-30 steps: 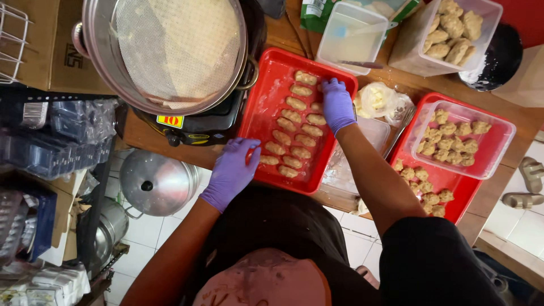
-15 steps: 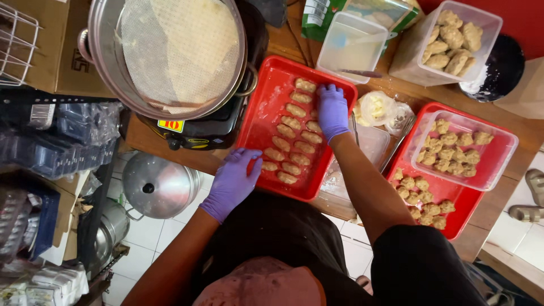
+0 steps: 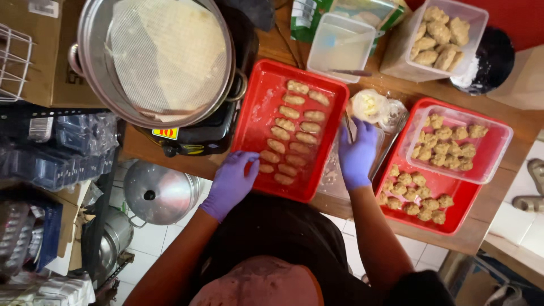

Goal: The person removes a glass lid from a steamer pot, then uses tongs to transfer steamed dumplings from the steamer into a clear plastic container. They then place the tongs on the steamer and arrange the remaining dumplings in a red tray.

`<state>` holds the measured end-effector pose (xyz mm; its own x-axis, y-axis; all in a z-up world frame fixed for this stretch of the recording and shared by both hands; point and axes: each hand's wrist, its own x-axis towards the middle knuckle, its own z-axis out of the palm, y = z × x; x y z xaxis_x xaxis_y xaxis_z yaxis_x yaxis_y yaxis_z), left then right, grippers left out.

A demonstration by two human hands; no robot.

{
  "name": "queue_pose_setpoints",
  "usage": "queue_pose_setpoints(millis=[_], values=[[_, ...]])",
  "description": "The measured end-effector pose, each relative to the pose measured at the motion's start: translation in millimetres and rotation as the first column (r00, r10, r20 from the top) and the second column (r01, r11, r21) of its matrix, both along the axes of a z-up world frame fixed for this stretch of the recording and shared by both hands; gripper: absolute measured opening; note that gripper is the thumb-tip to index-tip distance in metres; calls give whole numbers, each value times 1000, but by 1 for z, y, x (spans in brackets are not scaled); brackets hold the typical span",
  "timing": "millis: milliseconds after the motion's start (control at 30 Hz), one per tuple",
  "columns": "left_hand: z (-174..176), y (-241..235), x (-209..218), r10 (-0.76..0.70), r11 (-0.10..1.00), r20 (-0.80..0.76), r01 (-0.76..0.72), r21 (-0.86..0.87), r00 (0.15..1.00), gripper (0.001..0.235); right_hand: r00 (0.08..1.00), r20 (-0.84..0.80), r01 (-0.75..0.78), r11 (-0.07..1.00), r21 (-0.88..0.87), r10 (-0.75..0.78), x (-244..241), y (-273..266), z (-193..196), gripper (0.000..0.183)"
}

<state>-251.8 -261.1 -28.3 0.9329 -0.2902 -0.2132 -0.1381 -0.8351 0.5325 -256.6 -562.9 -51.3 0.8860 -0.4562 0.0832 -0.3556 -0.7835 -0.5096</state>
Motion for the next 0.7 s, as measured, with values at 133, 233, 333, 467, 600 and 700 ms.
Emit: queue_pose_setpoints(millis=[133, 233, 333, 467, 600, 700], values=[[-15, -6, 1, -34, 997, -107, 40, 60, 994, 23, 999, -27, 39, 994, -99, -41, -56, -14, -25, 35], [-24, -14, 6, -77, 995, -67, 81, 54, 995, 19, 996, -71, 43, 980, -194, -57, -76, -19, -40, 39], [-39, -17, 12, -116, 993, -79, 115, -14, 990, 17, 983, -167, 21, 955, -297, -74, -83, -22, -64, 28], [-56, -20, 24, -81, 993, -117, 70, -97, 990, 16, 980, -187, -26, 876, -481, -74, -84, -27, -94, 17], [-51, -28, 38, -27, 983, -252, -21, -185, 967, 22, 997, -48, 31, 899, -438, -57, -82, -21, -52, 5], [-14, -52, 40, -5, 947, -351, -109, -302, 936, 26, 984, 157, 107, 978, -180, -79, -86, -6, -14, 6]])
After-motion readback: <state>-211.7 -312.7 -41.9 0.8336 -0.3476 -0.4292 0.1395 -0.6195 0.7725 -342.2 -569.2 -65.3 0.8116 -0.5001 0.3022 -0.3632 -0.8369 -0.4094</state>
